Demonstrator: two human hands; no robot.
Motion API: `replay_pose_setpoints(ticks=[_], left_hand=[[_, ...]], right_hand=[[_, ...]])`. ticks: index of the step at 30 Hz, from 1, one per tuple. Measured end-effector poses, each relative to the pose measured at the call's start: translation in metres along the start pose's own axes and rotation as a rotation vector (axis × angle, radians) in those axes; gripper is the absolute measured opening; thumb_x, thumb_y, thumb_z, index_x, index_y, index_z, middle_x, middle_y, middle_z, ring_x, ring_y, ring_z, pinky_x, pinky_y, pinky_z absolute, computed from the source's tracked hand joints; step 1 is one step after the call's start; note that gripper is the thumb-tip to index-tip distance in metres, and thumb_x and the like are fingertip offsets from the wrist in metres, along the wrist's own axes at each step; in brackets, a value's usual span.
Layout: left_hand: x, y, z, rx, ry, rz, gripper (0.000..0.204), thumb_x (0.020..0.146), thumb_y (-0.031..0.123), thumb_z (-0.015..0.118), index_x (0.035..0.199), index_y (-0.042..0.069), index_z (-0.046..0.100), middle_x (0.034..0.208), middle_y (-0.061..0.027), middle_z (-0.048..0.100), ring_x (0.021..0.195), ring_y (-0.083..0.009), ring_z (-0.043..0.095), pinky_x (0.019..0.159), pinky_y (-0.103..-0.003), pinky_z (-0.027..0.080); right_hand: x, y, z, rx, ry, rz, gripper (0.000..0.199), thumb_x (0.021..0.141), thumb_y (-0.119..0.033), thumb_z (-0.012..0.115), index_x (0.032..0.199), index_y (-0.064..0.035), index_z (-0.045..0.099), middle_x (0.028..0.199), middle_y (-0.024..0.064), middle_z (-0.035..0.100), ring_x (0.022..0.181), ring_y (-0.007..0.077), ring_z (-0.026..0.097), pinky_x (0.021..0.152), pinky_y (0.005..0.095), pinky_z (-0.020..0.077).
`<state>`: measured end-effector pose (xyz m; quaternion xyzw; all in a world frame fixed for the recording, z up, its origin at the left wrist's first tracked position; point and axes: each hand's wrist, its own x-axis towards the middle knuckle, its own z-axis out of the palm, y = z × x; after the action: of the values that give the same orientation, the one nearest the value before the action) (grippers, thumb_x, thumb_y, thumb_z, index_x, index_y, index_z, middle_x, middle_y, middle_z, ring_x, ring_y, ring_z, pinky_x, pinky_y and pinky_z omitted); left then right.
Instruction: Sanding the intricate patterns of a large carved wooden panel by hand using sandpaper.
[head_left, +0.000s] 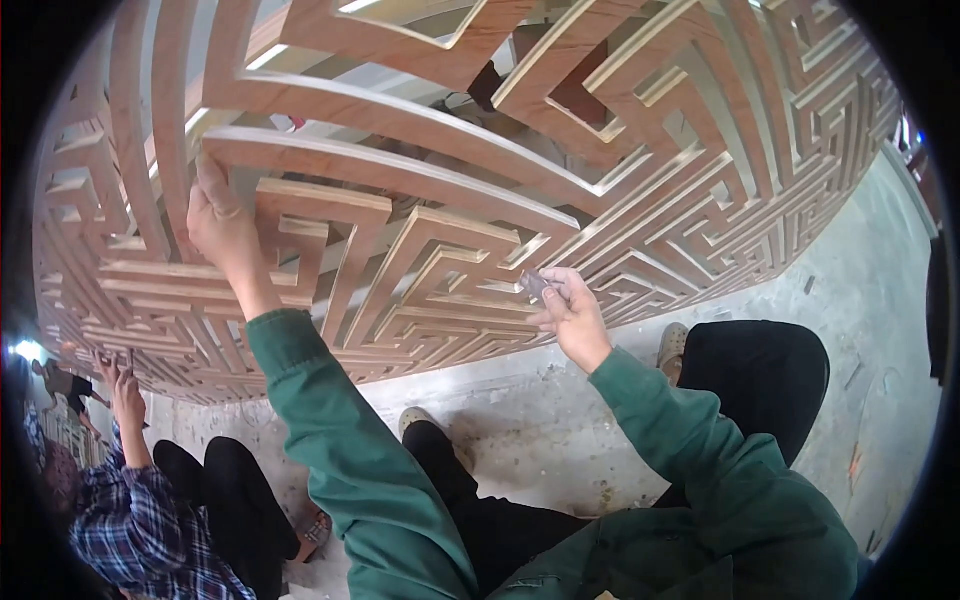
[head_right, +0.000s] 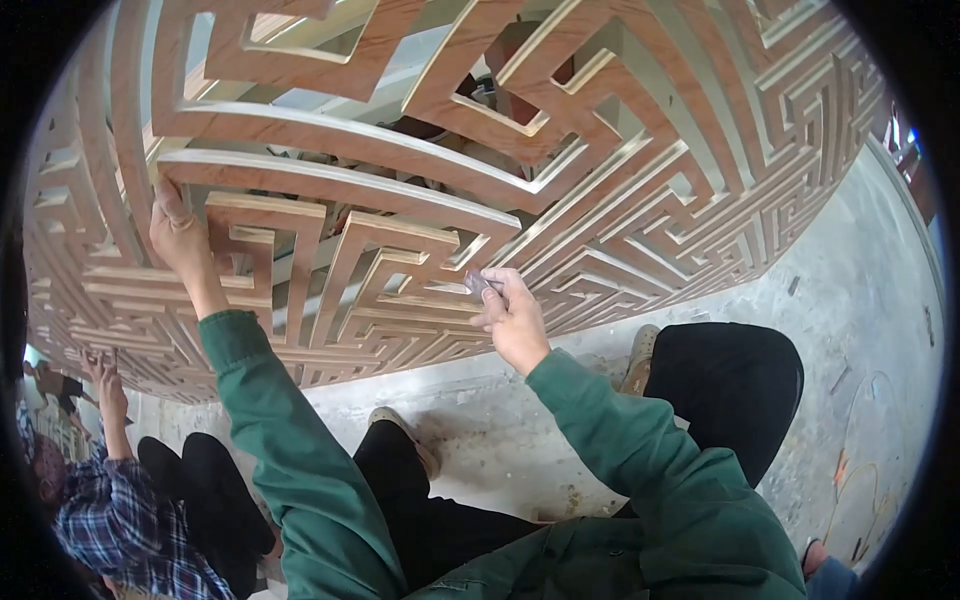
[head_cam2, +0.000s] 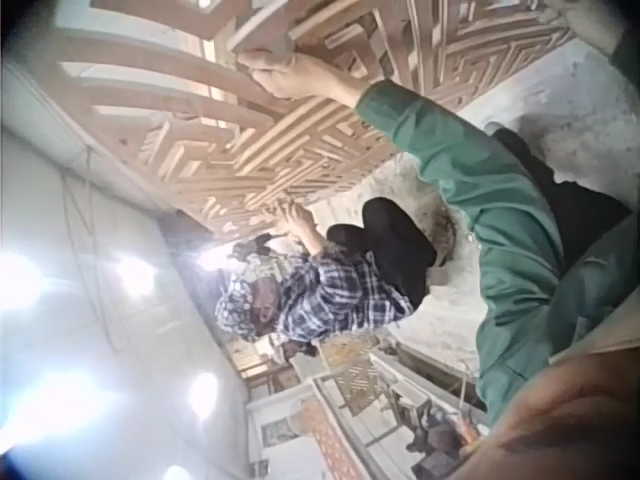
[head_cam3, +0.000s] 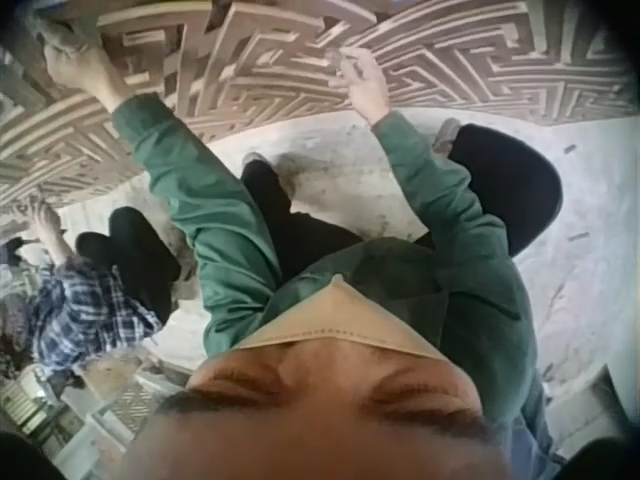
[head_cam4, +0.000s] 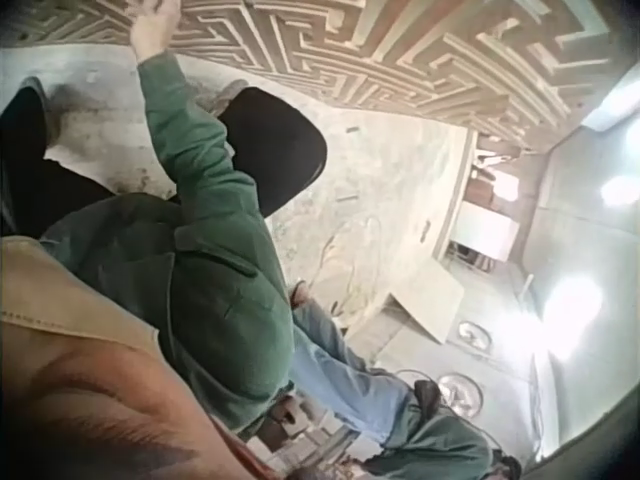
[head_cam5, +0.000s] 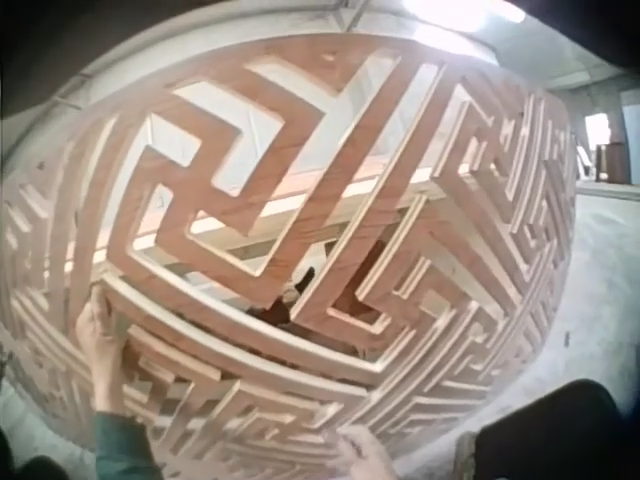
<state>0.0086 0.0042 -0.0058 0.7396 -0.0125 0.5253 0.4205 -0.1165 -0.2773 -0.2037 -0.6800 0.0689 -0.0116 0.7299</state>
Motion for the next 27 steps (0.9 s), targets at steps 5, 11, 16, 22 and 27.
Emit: replay_pose_setpoints(ticks=[5,11,16,22,27], left_hand=[[0.000,-0.001,0.000,-0.036,-0.005,0.016,0.057,0.091,0.051,0.045,0.085,-0.003,0.064,0.073,-0.0059,0.063,0.070,-0.0143,0.053,0.070,-0.030,0.043],[0.000,-0.001,0.000,0.011,-0.007,-0.012,0.057,0.091,0.051,0.044,0.084,-0.003,0.063,0.074,-0.0062,0.062,0.071,-0.0143,0.053,0.070,-0.030,0.043],[0.000,0.001,-0.002,-0.015,-0.026,-0.025,0.057,0.091,0.051,0.044,0.085,-0.002,0.063,0.075,-0.0051,0.063,0.071,-0.0138,0.053,0.070,-0.029,0.043],[-0.002,0.003,-0.001,-0.013,-0.011,-0.005,0.057,0.092,0.051,0.043,0.089,-0.002,0.064,0.079,-0.0043,0.064,0.076,-0.0123,0.055,0.072,-0.028,0.043],[0.000,0.003,-0.003,-0.016,-0.020,-0.015,0.056,0.091,0.049,0.045,0.094,-0.002,0.065,0.086,-0.0057,0.066,0.081,-0.0144,0.058,0.076,-0.028,0.043]], right_hand=[[0.002,-0.004,0.020,0.138,0.074,-0.038,0.024,0.096,-0.011,0.041,0.119,-0.0067,0.043,0.109,0.0081,0.059,0.071,0.0149,0.065,0.057,0.0228,0.0497],[0.017,-0.005,0.038,0.013,0.292,-0.283,0.025,0.093,-0.008,0.042,0.118,-0.0043,0.043,0.094,0.0105,0.060,0.067,0.0145,0.065,0.052,0.0239,0.0504],[0.015,0.003,0.044,-0.263,0.251,-0.219,0.027,0.091,-0.009,0.044,0.118,-0.0038,0.048,0.078,0.0134,0.064,0.060,0.0187,0.063,0.052,0.0308,0.0491],[0.015,-0.011,0.040,-0.660,0.215,-0.270,0.027,0.089,-0.011,0.044,0.115,-0.0064,0.050,0.068,0.0219,0.059,0.067,0.0397,0.059,0.060,0.0468,0.0456],[0.033,-0.005,0.052,-0.633,0.260,-0.284,0.021,0.087,-0.010,0.045,0.106,-0.0042,0.053,0.077,0.0268,0.057,0.076,0.0468,0.053,0.064,0.0533,0.0412]])
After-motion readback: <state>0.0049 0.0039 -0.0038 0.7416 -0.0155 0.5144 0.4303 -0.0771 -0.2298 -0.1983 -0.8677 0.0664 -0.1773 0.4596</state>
